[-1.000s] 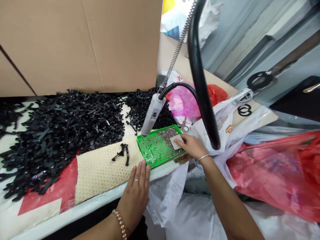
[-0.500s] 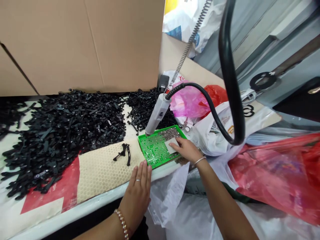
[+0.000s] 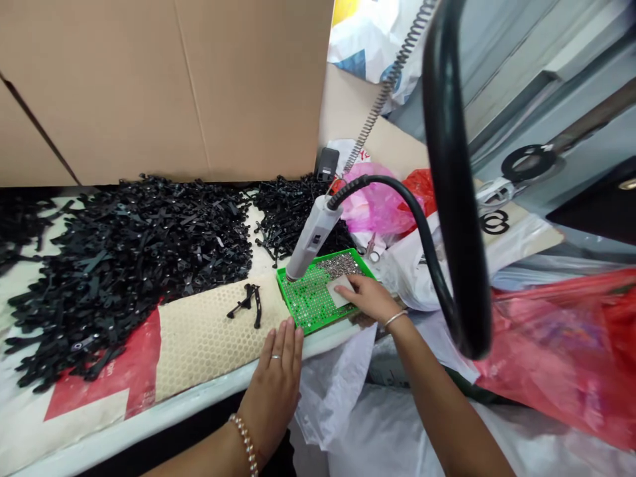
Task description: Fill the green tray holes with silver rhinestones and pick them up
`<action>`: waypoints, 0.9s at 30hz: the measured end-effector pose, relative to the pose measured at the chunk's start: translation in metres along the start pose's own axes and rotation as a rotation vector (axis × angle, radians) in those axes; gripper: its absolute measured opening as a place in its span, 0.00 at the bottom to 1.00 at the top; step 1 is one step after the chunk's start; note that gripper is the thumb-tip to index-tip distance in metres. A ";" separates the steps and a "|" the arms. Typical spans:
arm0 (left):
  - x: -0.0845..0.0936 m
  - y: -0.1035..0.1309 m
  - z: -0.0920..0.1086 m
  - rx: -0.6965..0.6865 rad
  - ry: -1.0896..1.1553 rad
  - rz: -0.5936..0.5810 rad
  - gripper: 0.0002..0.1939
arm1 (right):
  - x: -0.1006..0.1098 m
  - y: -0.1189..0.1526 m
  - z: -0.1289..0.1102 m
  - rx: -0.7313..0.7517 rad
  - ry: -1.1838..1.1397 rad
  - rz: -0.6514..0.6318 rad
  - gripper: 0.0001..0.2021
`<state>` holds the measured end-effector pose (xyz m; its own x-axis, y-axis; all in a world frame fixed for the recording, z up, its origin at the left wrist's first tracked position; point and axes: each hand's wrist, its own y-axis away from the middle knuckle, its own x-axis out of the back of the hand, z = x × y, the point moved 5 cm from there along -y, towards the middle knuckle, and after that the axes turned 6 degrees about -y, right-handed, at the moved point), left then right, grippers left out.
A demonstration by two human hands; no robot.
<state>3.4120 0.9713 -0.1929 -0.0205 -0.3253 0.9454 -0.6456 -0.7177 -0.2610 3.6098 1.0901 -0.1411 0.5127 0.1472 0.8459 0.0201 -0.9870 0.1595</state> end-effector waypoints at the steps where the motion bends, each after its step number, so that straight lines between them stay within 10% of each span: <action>1: 0.000 0.000 0.000 0.000 0.002 -0.005 0.48 | 0.001 0.001 0.001 0.004 -0.049 0.009 0.14; 9: 0.004 0.001 -0.002 -0.006 -0.054 -0.003 0.44 | -0.046 0.007 -0.050 0.187 -0.032 -0.228 0.15; 20: 0.006 -0.001 -0.002 -0.003 -0.012 0.046 0.47 | 0.022 -0.011 0.056 -0.038 -0.020 -0.030 0.14; 27: 0.005 -0.001 -0.002 0.008 -0.048 0.050 0.47 | 0.017 -0.011 0.008 0.071 -0.021 0.100 0.15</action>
<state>3.4108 0.9716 -0.1879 -0.0159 -0.3900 0.9207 -0.6387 -0.7045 -0.3094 3.6254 1.1030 -0.1326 0.5329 0.0468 0.8449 0.0280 -0.9989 0.0378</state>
